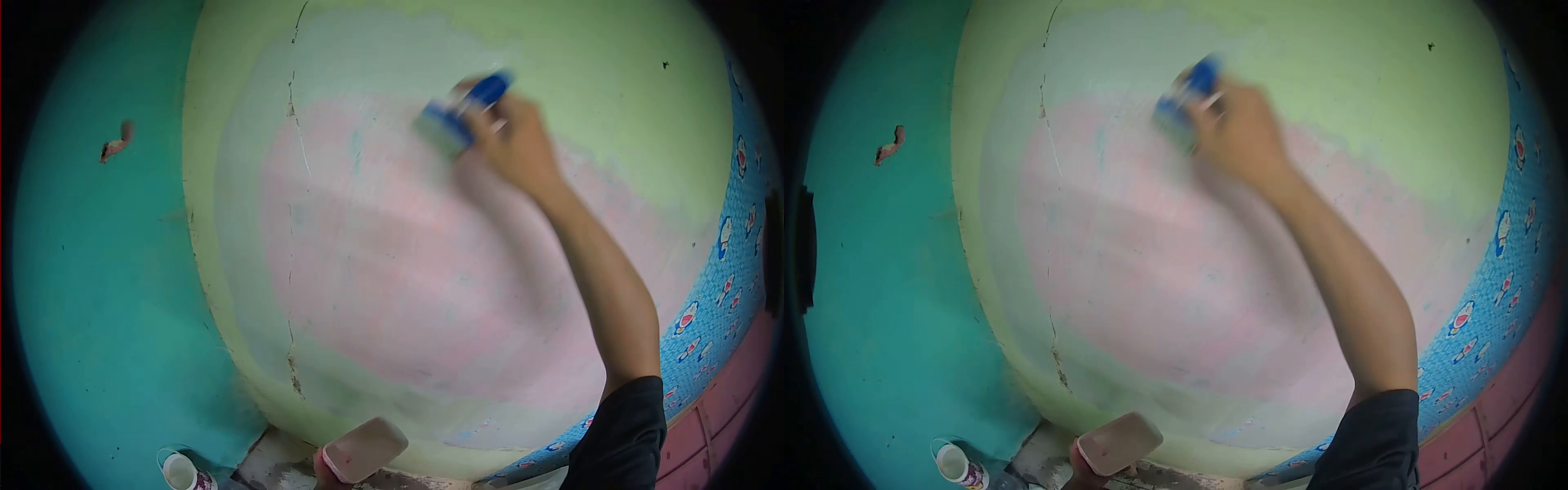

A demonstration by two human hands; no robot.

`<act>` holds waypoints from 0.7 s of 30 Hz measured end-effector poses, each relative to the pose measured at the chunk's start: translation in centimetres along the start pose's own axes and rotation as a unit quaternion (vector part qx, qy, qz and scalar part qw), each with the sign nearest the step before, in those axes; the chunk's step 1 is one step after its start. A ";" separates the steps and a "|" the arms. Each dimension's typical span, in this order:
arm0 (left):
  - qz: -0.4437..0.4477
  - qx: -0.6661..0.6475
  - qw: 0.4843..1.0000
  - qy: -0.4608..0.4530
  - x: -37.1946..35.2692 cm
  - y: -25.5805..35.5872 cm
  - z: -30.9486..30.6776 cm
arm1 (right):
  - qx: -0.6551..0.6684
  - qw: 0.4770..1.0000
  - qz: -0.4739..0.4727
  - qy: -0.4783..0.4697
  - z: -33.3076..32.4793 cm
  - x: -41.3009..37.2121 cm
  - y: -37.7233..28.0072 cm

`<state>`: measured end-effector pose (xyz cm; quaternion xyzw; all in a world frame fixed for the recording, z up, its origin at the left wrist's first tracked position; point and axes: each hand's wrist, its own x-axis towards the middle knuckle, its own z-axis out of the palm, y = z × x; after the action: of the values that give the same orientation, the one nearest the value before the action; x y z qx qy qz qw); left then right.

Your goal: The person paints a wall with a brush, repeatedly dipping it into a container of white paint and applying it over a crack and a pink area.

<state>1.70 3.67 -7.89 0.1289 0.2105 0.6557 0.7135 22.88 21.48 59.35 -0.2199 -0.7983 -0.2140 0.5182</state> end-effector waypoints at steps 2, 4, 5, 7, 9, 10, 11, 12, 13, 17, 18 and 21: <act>0.007 -0.011 1.000 -0.014 0.2 0.6 -0.9 | 0.035 0.988 0.009 0.150 -2.5 3.8 1.5; 0.002 -0.030 0.998 -0.052 1.1 1.3 -2.6 | -0.024 0.963 0.010 0.269 -3.9 5.5 0.4; 0.097 0.092 0.990 -0.054 1.3 1.1 -3.3 | -0.068 0.963 -0.003 0.260 -3.7 5.3 0.1; 0.277 0.331 0.901 -0.052 0.9 1.6 -3.1 | -0.169 0.962 -0.075 0.200 -2.0 3.7 -0.2; 0.162 0.221 0.960 -0.052 -0.1 4.4 -1.4 | -0.286 0.936 -0.188 0.079 1.4 -0.2 -0.7; 0.102 0.162 0.980 -0.050 -0.9 6.7 0.6 | -0.310 0.927 -0.210 -0.005 3.6 -3.2 -0.9; 0.042 0.103 0.993 -0.045 -1.7 9.2 2.5 | -0.342 0.906 -0.215 -0.129 5.7 -6.5 -2.4; -0.018 0.043 0.998 -0.038 -2.5 11.3 4.0 | -0.325 0.892 -0.279 -0.142 8.2 -9.8 -3.5; -0.078 -0.018 0.996 -0.030 -3.1 12.7 4.6 | -0.303 0.890 -0.288 -0.180 10.3 -12.9 -5.1; -0.086 -0.016 0.996 -0.001 -3.8 16.5 2.9 | -0.138 0.938 -0.198 -0.248 13.1 -17.6 -9.7; -0.087 -0.010 0.996 -0.017 -3.9 17.5 2.6 | -0.103 0.960 -0.125 -0.230 12.7 -16.8 -10.0; -0.102 -0.052 0.992 -0.061 -3.5 19.4 0.6 | -0.041 0.994 -0.018 -0.102 9.5 -11.7 -7.0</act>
<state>-15.33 2.36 2.04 0.1088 0.1446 0.5804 0.7940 16.21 19.71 44.22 -0.2474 -0.8416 -0.2317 0.4205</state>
